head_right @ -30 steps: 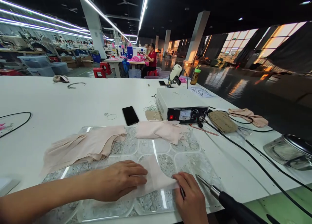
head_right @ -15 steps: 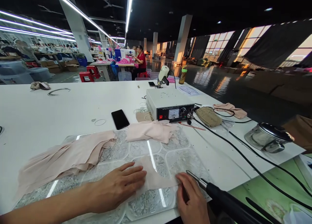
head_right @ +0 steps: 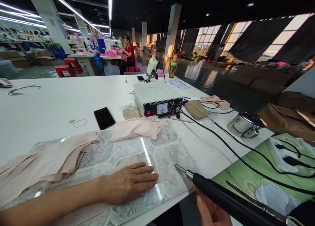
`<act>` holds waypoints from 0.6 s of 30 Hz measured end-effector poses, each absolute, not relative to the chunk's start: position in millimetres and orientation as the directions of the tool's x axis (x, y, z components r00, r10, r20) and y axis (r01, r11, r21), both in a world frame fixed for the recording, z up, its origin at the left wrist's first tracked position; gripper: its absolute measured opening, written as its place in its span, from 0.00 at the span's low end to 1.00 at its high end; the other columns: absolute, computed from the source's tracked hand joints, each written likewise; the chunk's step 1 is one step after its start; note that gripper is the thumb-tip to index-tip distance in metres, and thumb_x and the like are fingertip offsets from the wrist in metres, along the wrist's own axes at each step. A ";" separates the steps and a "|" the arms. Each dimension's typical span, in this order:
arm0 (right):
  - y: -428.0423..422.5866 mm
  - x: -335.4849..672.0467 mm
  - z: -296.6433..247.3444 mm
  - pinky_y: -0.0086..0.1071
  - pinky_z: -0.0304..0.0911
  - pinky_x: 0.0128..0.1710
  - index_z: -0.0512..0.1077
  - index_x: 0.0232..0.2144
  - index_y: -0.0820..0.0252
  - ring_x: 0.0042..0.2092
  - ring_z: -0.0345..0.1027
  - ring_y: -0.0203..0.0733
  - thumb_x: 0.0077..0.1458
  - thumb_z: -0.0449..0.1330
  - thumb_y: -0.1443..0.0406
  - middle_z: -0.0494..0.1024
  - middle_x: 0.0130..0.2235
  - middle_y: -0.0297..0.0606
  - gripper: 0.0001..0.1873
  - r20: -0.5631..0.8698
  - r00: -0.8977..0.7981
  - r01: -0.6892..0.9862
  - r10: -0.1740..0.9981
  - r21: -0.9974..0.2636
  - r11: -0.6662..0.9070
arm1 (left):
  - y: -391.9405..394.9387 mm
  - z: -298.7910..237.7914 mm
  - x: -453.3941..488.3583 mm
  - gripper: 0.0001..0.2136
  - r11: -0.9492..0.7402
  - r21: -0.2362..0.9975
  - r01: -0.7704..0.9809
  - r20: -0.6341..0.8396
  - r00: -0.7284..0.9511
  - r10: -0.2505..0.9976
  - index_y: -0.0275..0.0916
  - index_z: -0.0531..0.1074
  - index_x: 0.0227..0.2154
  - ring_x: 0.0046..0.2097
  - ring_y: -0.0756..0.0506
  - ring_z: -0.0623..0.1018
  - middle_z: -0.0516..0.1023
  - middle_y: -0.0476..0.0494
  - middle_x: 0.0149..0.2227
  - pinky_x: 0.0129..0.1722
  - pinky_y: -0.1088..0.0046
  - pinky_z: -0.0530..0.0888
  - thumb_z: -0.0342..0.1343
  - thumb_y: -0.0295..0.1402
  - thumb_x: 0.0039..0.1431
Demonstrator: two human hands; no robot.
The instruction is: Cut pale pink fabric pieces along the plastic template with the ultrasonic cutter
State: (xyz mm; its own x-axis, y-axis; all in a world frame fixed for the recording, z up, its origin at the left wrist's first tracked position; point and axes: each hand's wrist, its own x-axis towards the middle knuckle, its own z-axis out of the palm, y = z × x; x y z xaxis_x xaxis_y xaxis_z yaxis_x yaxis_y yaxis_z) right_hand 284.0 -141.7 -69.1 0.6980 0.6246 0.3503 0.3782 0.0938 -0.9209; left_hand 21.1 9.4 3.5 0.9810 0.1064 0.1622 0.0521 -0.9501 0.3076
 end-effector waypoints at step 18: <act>-90.5 260.7 0.0 0.40 0.65 0.39 0.68 0.47 0.48 0.32 0.61 0.37 0.56 0.54 0.65 0.65 0.39 0.33 0.16 0.208 0.874 -0.035 0.439 -0.874 0.484 | 7.3 1.0 20.3 0.17 -0.956 0.287 0.058 0.193 0.974 0.117 0.35 0.65 0.59 0.66 0.41 0.62 0.67 0.44 0.62 0.68 0.61 0.52 0.43 0.33 0.73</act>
State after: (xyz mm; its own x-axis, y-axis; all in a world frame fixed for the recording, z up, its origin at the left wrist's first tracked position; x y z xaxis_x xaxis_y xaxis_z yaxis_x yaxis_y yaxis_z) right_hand 260.7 -90.5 0.0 0.8741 0.4389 0.2079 -0.0354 0.4845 -0.8741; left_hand 20.3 7.3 1.0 0.9741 0.1171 0.1933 0.0580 -0.9563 0.2866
